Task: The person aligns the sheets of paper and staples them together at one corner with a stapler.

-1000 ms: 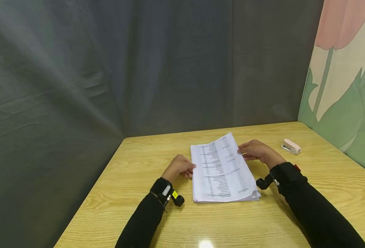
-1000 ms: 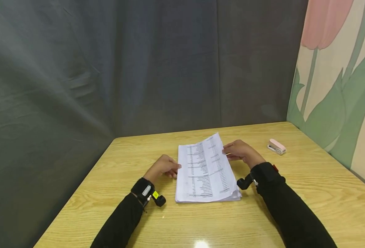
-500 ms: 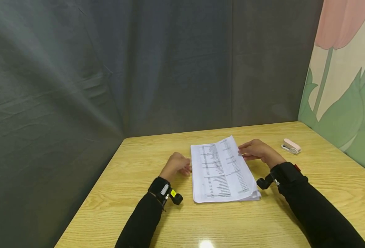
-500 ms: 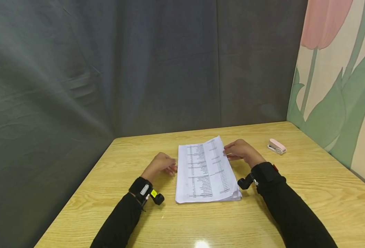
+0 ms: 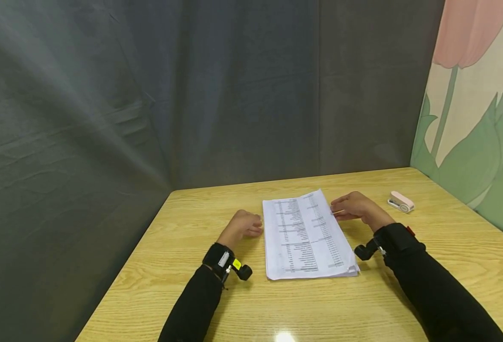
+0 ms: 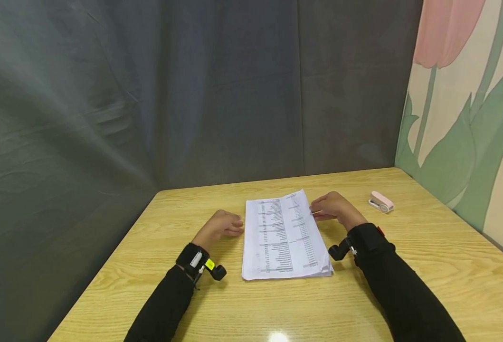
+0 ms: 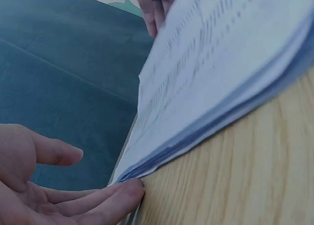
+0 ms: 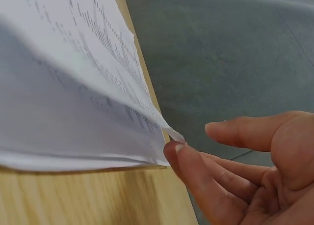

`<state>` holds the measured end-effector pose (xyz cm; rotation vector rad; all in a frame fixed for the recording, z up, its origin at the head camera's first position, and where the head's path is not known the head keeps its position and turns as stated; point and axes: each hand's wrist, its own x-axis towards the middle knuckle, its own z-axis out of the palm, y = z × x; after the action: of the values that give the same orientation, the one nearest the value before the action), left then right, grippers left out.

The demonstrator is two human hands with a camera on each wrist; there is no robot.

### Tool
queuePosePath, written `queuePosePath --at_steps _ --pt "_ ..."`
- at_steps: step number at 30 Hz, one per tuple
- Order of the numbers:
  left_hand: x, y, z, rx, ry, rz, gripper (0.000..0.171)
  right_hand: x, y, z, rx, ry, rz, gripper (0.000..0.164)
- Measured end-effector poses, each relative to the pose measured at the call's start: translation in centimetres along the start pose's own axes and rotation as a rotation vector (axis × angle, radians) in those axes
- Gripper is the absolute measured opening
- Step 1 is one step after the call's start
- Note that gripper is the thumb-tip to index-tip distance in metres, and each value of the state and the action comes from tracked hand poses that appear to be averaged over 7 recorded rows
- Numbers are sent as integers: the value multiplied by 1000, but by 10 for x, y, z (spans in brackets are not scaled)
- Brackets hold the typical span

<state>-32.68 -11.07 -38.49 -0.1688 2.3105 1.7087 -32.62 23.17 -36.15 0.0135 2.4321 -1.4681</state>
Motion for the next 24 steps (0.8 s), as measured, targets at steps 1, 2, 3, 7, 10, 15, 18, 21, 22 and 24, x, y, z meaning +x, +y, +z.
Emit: queuePosePath --at_steps 1,2,3,7,10,15,18,21,22,24 --pt "0 0 0 -13 1 -7 44 0 0 0 2 -6 -1 54" --pt "0 0 1 -21 1 -13 45 -1 1 -1 6 -13 -2 55" --pt "0 0 1 -34 -2 -18 46 -1 1 -1 12 -20 -4 55" --pt "-2 2 -1 -95 -33 -25 51 -2 3 -2 39 -58 -14 59" --pt "-5 5 -2 -153 -60 -19 55 -2 5 -3 54 -83 -24 63" --pt "-9 8 -2 -213 -82 -27 55 -1 9 -4 83 -126 -10 65" --pt "-8 8 -1 -242 -97 -34 52 1 11 -4 112 -139 10 65" --pt "-7 9 0 -257 -102 -38 50 3 13 -3 147 -143 19 65" --pt "-7 9 0 -263 -103 -41 50 3 13 -3 157 -145 19 65" --pt "-6 9 1 -270 -104 -43 50 4 15 -3 179 -146 20 65"
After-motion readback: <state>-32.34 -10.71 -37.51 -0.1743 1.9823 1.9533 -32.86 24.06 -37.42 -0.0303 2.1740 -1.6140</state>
